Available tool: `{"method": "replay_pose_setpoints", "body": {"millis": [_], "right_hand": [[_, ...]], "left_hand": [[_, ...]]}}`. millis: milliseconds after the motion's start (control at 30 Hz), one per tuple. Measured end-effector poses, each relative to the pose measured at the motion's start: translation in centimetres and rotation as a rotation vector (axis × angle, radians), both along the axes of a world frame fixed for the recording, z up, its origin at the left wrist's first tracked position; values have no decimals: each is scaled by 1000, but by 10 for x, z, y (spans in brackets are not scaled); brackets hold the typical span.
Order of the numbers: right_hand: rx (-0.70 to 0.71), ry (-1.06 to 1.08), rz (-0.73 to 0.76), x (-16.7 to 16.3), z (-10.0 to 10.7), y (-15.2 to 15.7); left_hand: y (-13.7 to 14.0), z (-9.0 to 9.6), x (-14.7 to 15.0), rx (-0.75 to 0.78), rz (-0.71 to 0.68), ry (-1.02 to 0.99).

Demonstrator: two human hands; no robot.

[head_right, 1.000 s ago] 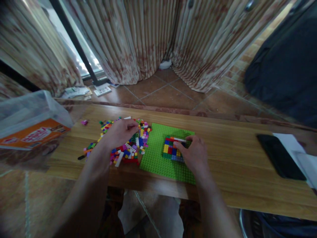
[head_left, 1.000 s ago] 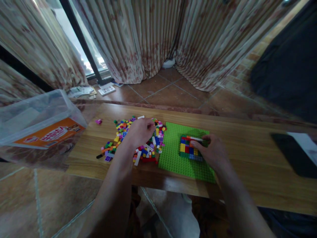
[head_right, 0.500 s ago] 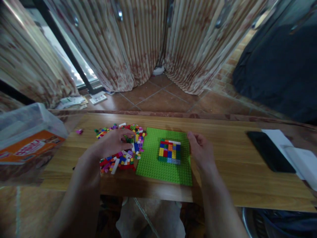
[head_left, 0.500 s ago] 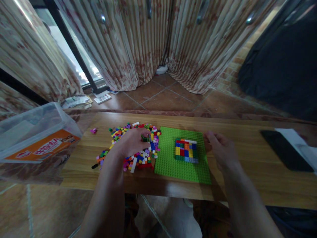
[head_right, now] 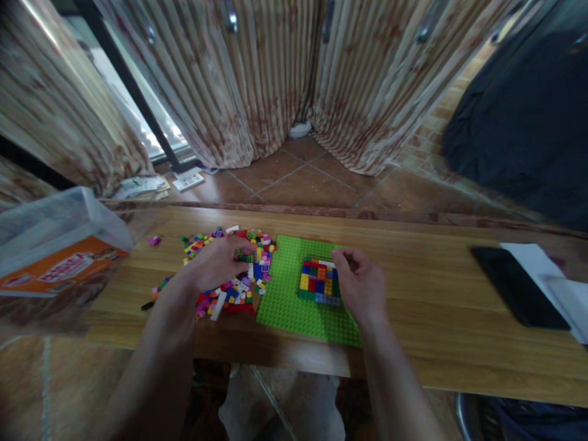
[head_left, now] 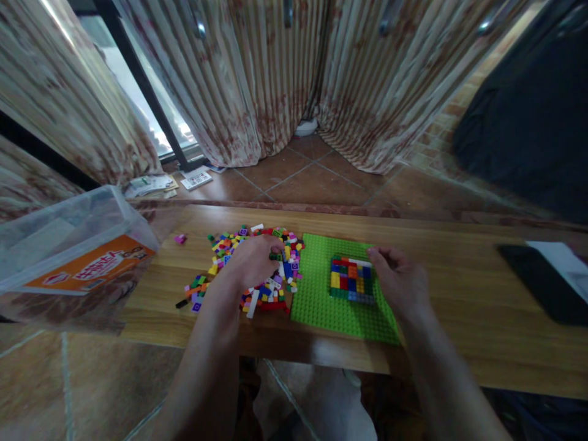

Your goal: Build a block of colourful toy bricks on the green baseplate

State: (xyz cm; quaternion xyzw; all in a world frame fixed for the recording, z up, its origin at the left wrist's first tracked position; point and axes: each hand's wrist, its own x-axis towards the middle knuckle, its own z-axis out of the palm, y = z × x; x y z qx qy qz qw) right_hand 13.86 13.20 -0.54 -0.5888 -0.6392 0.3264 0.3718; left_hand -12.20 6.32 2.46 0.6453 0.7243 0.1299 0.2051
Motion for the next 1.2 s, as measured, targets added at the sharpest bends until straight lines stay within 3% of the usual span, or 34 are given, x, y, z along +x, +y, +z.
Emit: {"method": "replay_pose_setpoints", "body": {"millis": [300,867,1067,1200], "right_hand": [[-3,52,44,-7,-6,-3],[-51,47,61,-10,-7,-6],[-31,77,84,-9,-9,-6],[-13,95,94,-13,-8,-8]], "left_hand": [[0,-7,-8,73,36,-47],[-4,0,-5,-49,-50,23],[-3,1,-6,8,-104,14],[-5,3,-6,90,-105,-137]]}}
